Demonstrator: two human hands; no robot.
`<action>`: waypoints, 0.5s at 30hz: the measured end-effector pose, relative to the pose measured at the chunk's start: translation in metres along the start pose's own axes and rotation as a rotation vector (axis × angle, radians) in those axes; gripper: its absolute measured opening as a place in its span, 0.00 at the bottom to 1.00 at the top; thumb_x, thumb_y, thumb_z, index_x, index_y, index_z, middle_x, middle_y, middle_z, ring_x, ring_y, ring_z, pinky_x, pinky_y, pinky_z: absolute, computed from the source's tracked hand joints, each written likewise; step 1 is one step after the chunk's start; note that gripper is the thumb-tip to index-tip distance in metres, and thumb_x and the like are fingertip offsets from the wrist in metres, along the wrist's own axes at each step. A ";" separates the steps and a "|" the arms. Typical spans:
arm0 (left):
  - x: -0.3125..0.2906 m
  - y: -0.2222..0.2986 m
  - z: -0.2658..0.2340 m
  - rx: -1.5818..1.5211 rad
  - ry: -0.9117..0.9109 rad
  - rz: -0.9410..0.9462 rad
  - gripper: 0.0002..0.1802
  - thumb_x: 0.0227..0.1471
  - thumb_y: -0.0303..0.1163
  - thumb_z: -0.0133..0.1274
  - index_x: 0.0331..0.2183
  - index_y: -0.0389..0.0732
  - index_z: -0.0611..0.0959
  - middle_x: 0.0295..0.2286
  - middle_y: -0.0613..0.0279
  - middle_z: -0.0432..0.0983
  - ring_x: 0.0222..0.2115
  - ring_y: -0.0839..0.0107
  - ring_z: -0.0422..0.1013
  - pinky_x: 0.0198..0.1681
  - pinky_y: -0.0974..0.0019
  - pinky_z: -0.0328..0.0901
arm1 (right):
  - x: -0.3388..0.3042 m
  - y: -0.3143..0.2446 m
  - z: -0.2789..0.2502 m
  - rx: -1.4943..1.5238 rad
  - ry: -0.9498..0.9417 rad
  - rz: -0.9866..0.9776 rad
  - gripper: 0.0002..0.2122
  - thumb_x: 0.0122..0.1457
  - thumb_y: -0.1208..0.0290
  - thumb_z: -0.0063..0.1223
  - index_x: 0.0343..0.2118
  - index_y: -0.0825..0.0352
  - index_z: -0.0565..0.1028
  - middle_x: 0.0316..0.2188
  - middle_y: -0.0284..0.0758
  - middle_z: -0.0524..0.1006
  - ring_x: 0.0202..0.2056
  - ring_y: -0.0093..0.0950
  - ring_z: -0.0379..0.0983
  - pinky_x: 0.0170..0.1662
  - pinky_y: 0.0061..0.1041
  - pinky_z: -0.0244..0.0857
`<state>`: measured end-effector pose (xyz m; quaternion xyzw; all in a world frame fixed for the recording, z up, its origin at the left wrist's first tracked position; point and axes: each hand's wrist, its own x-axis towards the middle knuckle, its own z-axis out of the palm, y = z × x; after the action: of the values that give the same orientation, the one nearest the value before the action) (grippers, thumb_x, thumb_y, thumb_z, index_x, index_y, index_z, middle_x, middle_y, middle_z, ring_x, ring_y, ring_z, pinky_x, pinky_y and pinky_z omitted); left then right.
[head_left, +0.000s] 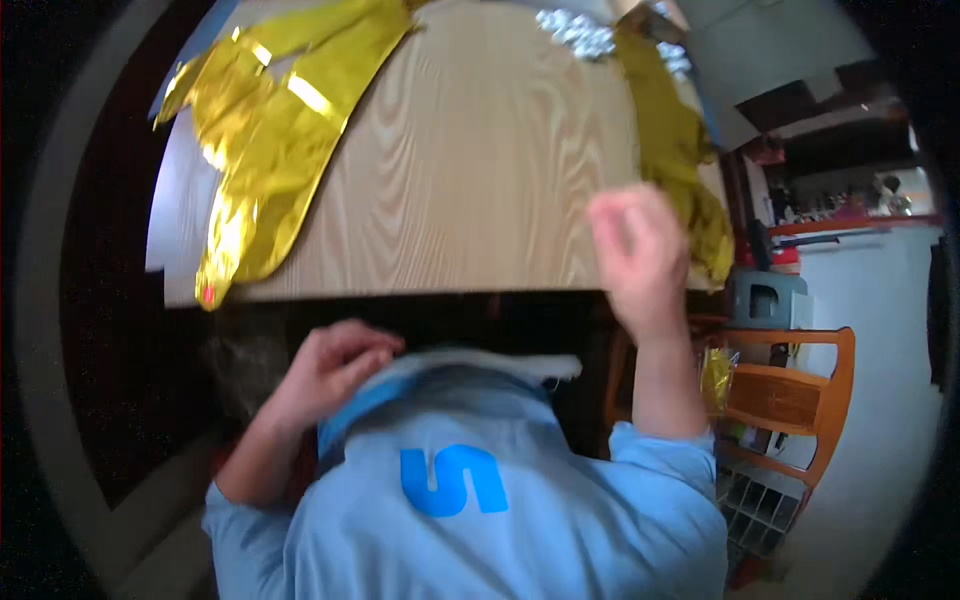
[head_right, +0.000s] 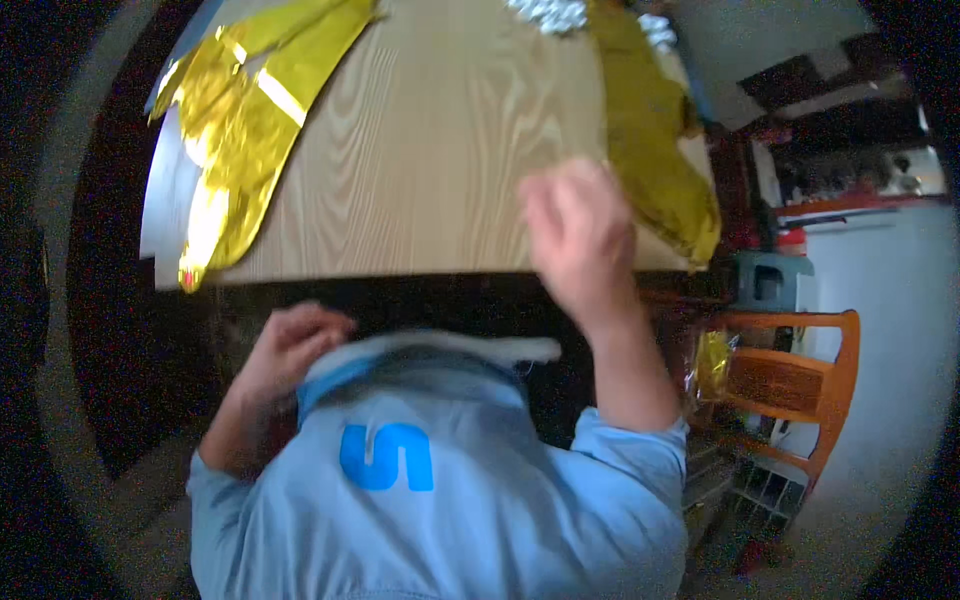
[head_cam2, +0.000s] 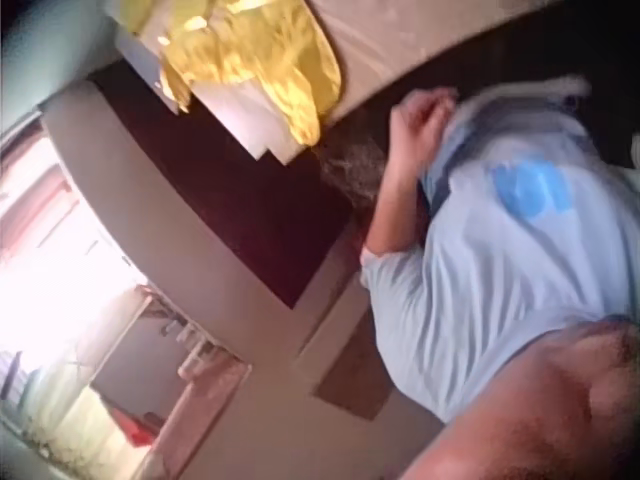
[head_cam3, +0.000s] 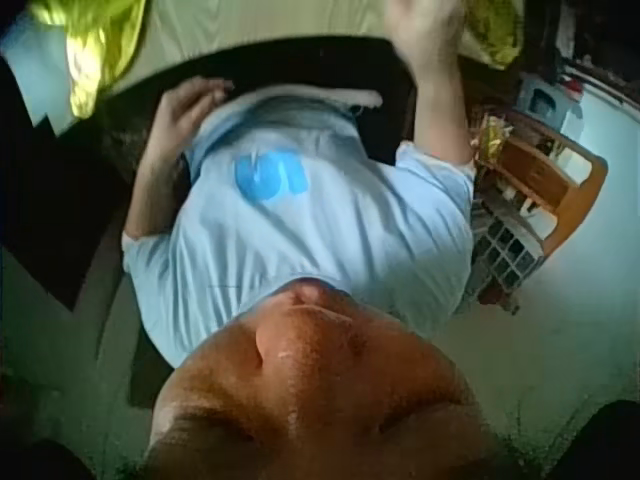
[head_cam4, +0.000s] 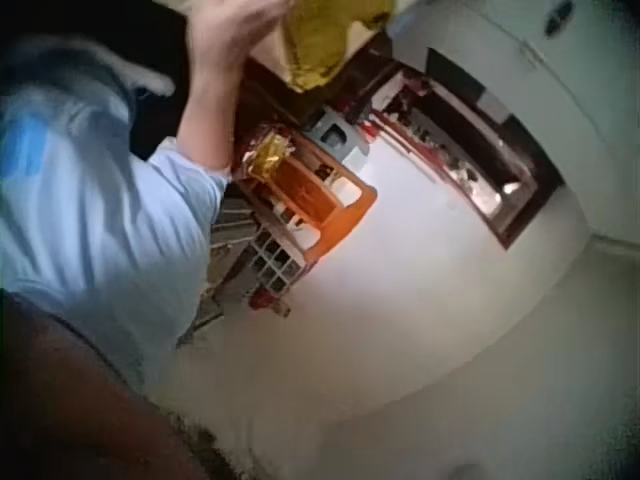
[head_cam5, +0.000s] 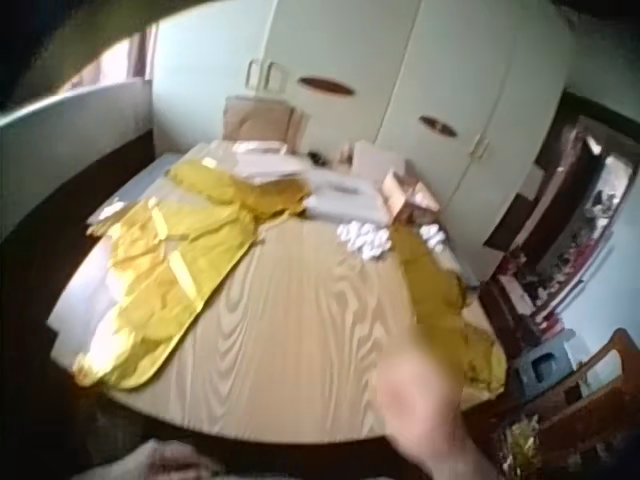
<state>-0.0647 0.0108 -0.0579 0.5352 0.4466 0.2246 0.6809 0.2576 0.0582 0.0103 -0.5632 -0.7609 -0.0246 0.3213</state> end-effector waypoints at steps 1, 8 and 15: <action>0.005 -0.017 -0.003 0.054 0.034 0.006 0.10 0.53 0.27 0.53 0.37 0.34 0.81 0.31 0.63 0.75 0.33 0.79 0.69 0.38 0.74 0.66 | -0.032 -0.027 0.006 0.109 -0.089 0.066 0.03 0.49 0.75 0.57 0.23 0.66 0.74 0.23 0.38 0.73 0.28 0.37 0.70 0.32 0.32 0.65; 0.014 -0.071 0.005 0.400 -0.163 -0.106 0.16 0.52 0.35 0.54 0.38 0.33 0.81 0.35 0.54 0.78 0.35 0.74 0.71 0.40 0.67 0.67 | -0.140 -0.069 0.082 0.500 -0.634 0.114 0.12 0.48 0.64 0.58 0.30 0.67 0.77 0.29 0.42 0.74 0.34 0.40 0.72 0.38 0.36 0.67; 0.020 -0.086 0.025 0.571 -0.258 -0.051 0.11 0.48 0.33 0.56 0.33 0.37 0.83 0.31 0.56 0.79 0.32 0.73 0.73 0.38 0.66 0.67 | -0.142 -0.052 0.106 0.583 -1.034 0.333 0.11 0.47 0.67 0.58 0.30 0.70 0.77 0.26 0.40 0.77 0.29 0.30 0.75 0.35 0.27 0.68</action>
<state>-0.0478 -0.0143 -0.1442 0.7176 0.4148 0.0031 0.5595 0.1860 -0.0380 -0.1300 -0.5023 -0.6954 0.5113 0.0511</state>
